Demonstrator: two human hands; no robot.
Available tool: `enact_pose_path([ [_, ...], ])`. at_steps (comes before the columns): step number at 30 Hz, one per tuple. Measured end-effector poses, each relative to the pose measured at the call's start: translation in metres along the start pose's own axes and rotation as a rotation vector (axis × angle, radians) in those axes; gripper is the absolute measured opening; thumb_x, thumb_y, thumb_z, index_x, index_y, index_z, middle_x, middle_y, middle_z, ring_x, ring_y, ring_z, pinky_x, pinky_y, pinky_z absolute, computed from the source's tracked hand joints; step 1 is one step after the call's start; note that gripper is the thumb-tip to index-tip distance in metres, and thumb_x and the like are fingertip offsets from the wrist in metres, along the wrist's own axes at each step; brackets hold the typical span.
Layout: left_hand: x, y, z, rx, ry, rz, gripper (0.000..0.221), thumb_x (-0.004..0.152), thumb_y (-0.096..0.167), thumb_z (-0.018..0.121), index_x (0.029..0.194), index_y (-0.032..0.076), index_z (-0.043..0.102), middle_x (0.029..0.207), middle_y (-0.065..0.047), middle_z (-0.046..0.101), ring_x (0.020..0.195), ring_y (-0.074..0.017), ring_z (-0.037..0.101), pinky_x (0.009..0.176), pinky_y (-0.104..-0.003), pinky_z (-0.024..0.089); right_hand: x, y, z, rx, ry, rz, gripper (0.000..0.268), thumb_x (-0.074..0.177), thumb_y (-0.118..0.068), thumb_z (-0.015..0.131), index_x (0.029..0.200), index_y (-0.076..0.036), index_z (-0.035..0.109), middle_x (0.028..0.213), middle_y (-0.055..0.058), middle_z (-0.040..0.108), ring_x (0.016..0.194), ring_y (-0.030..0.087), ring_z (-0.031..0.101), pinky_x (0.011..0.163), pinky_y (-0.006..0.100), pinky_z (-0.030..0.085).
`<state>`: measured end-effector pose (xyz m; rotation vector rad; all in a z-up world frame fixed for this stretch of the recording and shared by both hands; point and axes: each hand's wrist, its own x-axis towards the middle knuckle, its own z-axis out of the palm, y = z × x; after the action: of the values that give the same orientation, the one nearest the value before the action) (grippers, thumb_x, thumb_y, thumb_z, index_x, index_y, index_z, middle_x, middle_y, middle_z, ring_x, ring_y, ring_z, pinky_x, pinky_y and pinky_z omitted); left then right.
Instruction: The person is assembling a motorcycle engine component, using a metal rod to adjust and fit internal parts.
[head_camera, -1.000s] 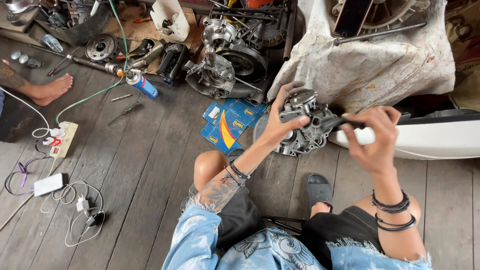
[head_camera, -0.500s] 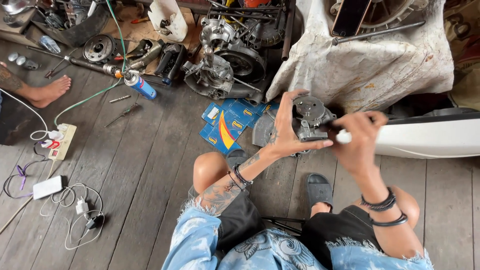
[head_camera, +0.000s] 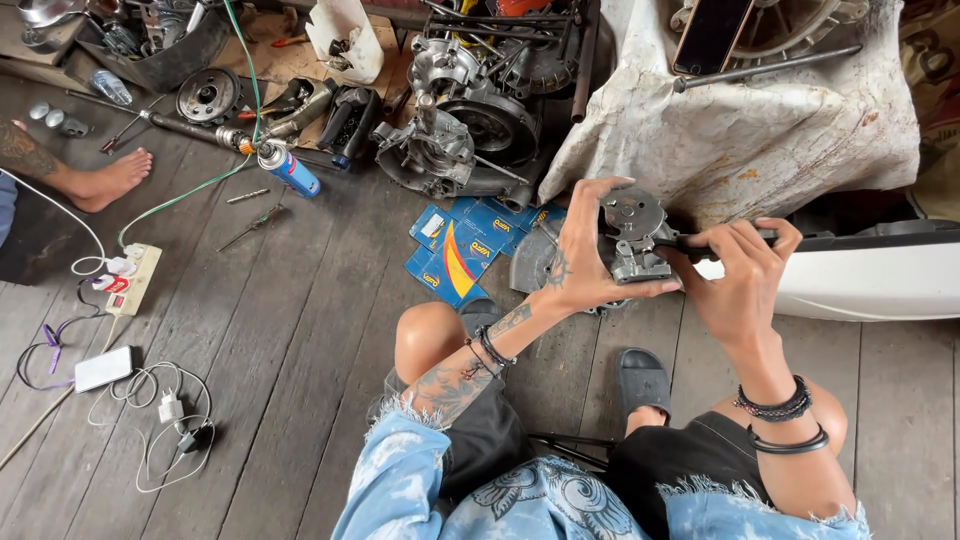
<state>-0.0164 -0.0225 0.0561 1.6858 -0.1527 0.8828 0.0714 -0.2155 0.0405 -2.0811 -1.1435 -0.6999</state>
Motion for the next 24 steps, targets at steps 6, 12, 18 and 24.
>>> enact_pose_path([
  [6,0.001,0.001,-0.006,0.008,0.029,-0.028,0.094,0.063,0.052,0.093,0.132,0.007,0.048,0.121,-0.013,0.051,0.11,-0.03,0.06,0.103,-0.045,0.049,-0.003,0.026,-0.021,-0.088,0.073,0.038,0.027,0.103,-0.013,0.099,0.102,-0.009,0.072,0.082,0.002,0.07,0.077,0.024,0.058,0.111,0.045,0.032],
  [12,0.002,0.008,-0.004,0.007,0.009,0.001,0.091,0.062,0.049,0.094,0.131,0.009,0.05,0.123,-0.01,0.052,0.113,-0.0298,0.06,0.104,-0.045,0.049,-0.005,0.012,0.004,-0.043,0.026,-0.001,0.027,0.089,-0.026,0.096,0.09,-0.014,0.072,0.078,0.0,0.07,0.075,0.021,0.063,0.106,0.044,0.034],
  [18,0.004,0.007,-0.009,-0.051,0.013,-0.002,0.092,0.061,0.049,0.096,0.129,0.007,0.05,0.12,-0.012,0.053,0.109,-0.0287,0.061,0.1,-0.042,0.05,0.0,0.002,0.0,-0.005,0.023,0.023,0.026,0.088,-0.024,0.094,0.087,-0.014,0.07,0.072,-0.002,0.067,0.07,0.019,0.061,0.104,0.042,0.034],
  [24,0.002,-0.002,-0.009,-0.098,0.023,0.008,0.091,0.061,0.053,0.096,0.126,0.01,0.049,0.117,-0.01,0.051,0.107,-0.0225,0.057,0.101,-0.038,0.046,-0.002,0.006,0.002,-0.011,0.025,0.051,0.028,0.084,-0.029,0.095,0.093,-0.017,0.071,0.084,-0.002,0.07,0.079,0.018,0.065,0.104,0.044,0.035],
])
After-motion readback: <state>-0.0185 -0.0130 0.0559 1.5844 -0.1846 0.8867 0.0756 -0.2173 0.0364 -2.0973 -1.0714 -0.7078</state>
